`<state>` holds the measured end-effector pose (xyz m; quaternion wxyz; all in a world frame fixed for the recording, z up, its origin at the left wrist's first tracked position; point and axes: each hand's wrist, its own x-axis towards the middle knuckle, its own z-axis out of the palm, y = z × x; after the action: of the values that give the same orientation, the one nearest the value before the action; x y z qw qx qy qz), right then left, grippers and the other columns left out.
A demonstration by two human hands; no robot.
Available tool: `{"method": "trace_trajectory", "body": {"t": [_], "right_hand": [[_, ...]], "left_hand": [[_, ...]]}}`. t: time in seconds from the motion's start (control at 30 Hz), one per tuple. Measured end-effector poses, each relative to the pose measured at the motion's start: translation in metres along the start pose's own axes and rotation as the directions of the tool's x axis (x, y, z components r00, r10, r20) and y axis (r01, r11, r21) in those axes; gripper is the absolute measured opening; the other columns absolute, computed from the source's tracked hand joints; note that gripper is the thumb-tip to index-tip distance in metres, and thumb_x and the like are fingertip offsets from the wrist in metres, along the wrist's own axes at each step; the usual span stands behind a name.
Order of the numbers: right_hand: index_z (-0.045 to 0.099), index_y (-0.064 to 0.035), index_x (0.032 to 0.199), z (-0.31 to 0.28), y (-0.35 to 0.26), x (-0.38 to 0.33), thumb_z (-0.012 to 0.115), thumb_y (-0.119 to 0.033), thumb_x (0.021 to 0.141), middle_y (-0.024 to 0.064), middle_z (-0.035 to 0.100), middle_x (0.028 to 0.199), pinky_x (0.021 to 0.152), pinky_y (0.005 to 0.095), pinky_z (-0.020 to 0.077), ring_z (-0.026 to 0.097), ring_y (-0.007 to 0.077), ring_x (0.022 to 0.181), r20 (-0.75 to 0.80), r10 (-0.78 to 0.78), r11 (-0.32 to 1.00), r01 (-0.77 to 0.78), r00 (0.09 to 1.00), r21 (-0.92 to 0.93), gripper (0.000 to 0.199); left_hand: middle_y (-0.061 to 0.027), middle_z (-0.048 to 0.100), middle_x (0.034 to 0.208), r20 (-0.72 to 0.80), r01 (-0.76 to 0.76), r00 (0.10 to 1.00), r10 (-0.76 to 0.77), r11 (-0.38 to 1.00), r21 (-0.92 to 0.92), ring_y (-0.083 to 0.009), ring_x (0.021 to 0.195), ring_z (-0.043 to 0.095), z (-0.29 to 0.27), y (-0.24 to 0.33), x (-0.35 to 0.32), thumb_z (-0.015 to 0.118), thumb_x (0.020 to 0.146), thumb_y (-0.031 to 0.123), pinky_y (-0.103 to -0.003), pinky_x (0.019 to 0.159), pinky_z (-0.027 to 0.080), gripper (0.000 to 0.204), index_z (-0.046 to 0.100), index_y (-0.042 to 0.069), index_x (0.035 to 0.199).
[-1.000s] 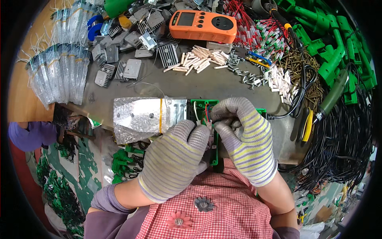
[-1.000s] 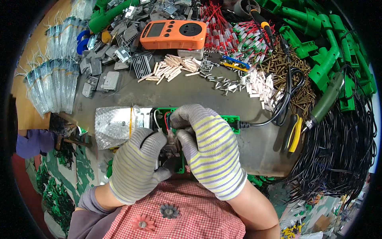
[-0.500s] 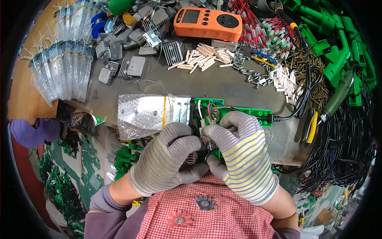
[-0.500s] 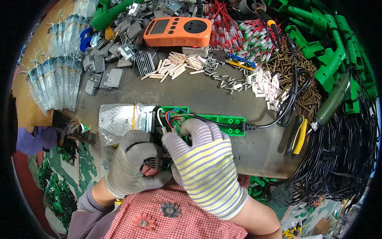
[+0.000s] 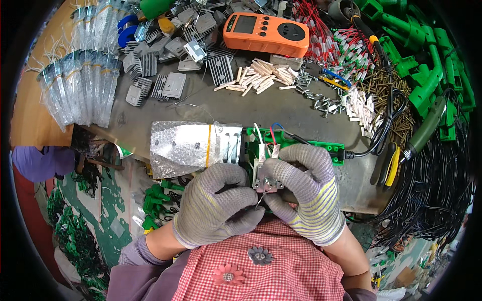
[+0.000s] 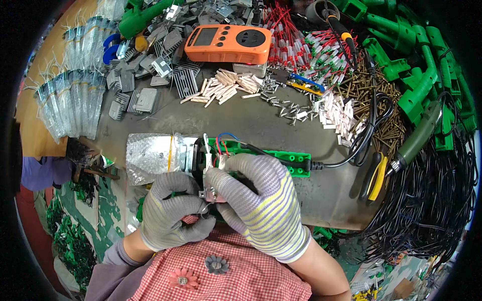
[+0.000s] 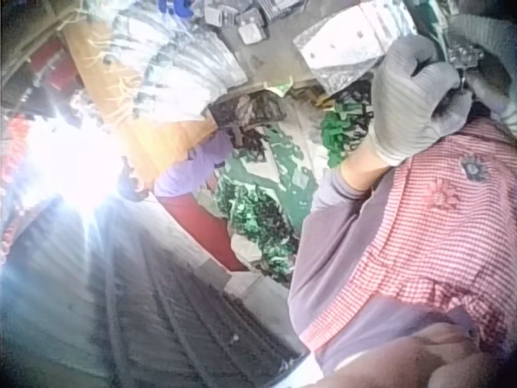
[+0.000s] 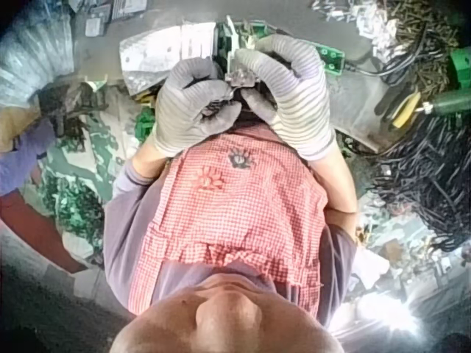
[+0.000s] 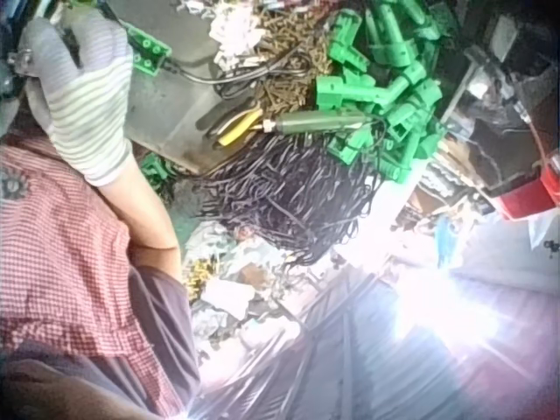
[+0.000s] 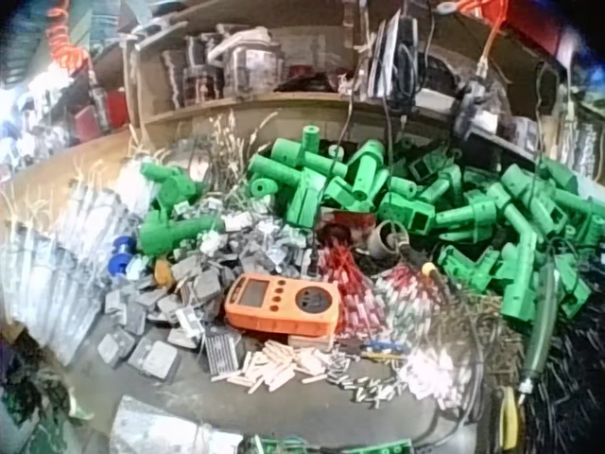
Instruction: Assembling the internal components, including wiring and soldering, into the plastic housing of a handheld power tool.
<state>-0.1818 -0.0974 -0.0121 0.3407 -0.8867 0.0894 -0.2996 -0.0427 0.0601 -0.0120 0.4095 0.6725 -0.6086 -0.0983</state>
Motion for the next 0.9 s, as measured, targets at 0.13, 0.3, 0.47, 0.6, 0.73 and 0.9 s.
{"method": "trace_trajectory", "body": {"t": [0.13, 0.3, 0.47, 0.6, 0.73, 0.9], "right_hand": [[0.072, -0.0101, 0.107, 0.006, 0.005, 0.003, 0.081, -0.009, 0.062, 0.0080, 0.063, 0.094, 0.068, 0.0399, 0.0517, 0.064, 0.0288, 0.077, -0.024, -0.098, 0.995, 0.097, 0.995, -0.013, 0.046], [0.072, -0.0113, 0.104, 0.004, 0.009, 0.001, 0.082, -0.009, 0.066, 0.0061, 0.062, 0.091, 0.064, 0.0393, 0.0505, 0.064, 0.0277, 0.074, 0.013, -0.105, 0.992, 0.104, 0.994, 0.071, 0.040], [0.072, -0.0126, 0.097, -0.008, 0.015, -0.001, 0.084, -0.008, 0.066, 0.0060, 0.060, 0.089, 0.062, 0.0393, 0.0489, 0.062, 0.0270, 0.070, 0.102, -0.073, 0.976, 0.050, 0.992, 0.212, 0.033], [0.072, -0.0123, 0.097, -0.011, 0.013, 0.004, 0.082, -0.006, 0.065, 0.0072, 0.059, 0.089, 0.065, 0.0389, 0.0497, 0.061, 0.0274, 0.073, 0.123, -0.033, 0.976, 0.005, 0.992, 0.217, 0.034], [0.071, -0.0108, 0.098, -0.015, 0.016, 0.001, 0.079, -0.006, 0.064, 0.0089, 0.058, 0.090, 0.070, 0.0387, 0.0515, 0.061, 0.0286, 0.081, 0.142, 0.057, 0.958, -0.094, 0.988, 0.271, 0.035], [0.070, -0.0109, 0.093, -0.014, 0.016, 0.008, 0.077, -0.011, 0.065, 0.0084, 0.060, 0.092, 0.067, 0.0416, 0.0493, 0.062, 0.0307, 0.080, 0.298, -0.042, 0.977, -0.023, 0.954, 0.211, 0.029]], "left_hand": [[-0.0063, 0.059, 0.091, 0.064, -0.034, 0.997, 0.034, 0.999, 0.000, -0.0233, 0.077, 0.061, -0.004, -0.002, 0.002, 0.091, 0.059, 0.018, -0.035, 0.065, 0.050, 0.037, 0.069, 0.011, 0.089], [-0.0067, 0.065, 0.090, 0.035, -0.146, 0.989, 0.144, 0.986, 0.085, -0.0237, 0.071, 0.066, -0.005, 0.001, 0.005, 0.090, 0.062, 0.015, -0.035, 0.059, 0.052, 0.031, 0.070, 0.009, 0.085], [-0.0084, 0.068, 0.094, 0.036, -0.086, 0.996, 0.085, 0.996, 0.028, -0.0232, 0.075, 0.069, -0.011, 0.005, -0.001, 0.088, 0.067, 0.013, -0.034, 0.060, 0.054, 0.028, 0.071, 0.008, 0.088], [-0.0067, 0.069, 0.095, 0.153, -0.008, 0.988, -0.002, 0.998, 0.066, -0.0225, 0.076, 0.069, -0.024, 0.015, 0.012, 0.087, 0.069, 0.014, -0.033, 0.063, 0.057, 0.026, 0.072, 0.008, 0.090], [-0.0051, 0.069, 0.096, 0.176, 0.024, 0.983, -0.052, 0.988, 0.154, -0.0224, 0.076, 0.069, -0.025, 0.023, 0.017, 0.086, 0.070, 0.014, -0.033, 0.063, 0.057, 0.025, 0.072, 0.009, 0.090], [-0.0058, 0.069, 0.101, 0.261, -0.248, 0.950, 0.172, 0.922, 0.296, -0.0237, 0.076, 0.069, -0.035, -0.002, 0.024, 0.077, 0.071, 0.016, -0.035, 0.064, 0.056, 0.023, 0.072, 0.011, 0.093]]}}
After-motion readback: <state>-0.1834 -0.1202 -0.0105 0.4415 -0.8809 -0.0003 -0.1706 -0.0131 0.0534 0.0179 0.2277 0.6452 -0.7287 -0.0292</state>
